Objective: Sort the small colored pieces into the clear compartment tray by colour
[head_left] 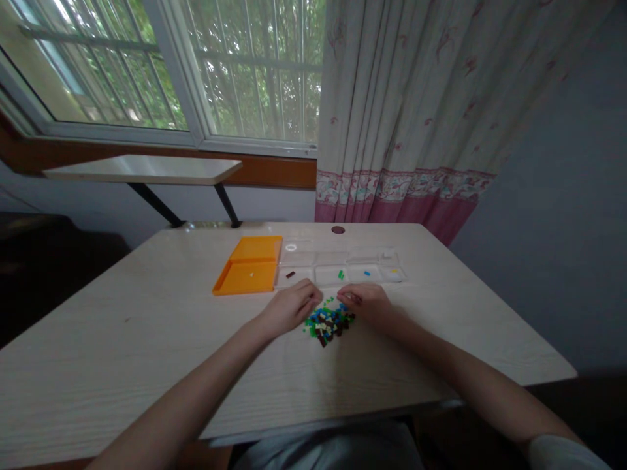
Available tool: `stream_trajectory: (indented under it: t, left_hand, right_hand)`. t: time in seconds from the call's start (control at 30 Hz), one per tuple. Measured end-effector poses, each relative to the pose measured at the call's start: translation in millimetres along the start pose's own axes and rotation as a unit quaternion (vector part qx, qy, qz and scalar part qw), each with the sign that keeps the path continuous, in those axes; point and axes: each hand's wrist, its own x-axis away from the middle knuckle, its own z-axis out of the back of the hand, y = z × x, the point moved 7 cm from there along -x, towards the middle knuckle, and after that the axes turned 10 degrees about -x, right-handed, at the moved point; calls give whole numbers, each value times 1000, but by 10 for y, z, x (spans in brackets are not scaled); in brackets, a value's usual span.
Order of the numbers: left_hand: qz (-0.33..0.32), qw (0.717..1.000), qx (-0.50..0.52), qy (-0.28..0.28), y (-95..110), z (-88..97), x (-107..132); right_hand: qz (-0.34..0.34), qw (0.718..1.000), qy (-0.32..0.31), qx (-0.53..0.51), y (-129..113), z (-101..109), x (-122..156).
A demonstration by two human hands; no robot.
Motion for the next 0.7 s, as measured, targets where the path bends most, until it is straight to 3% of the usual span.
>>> stream_trajectory:
  t: [0.1,0.27,0.57,0.7]
  left_hand:
    - [-3,998,48,37,109,42,-31]
    - [-6,999,32,39,215,-3,-41]
    - [0,999,8,37,184,-34,-37]
    - [12,998,34,61,136,54,-38]
  right_hand:
    - [19,1000,-5,-3,-89,-37,23]
    - [32,999,-33,-18,-163,-119,39]
    - [31,999,-40,-20,-212,-81,33]
    - [43,999,-15,-22,-171,-60,35]
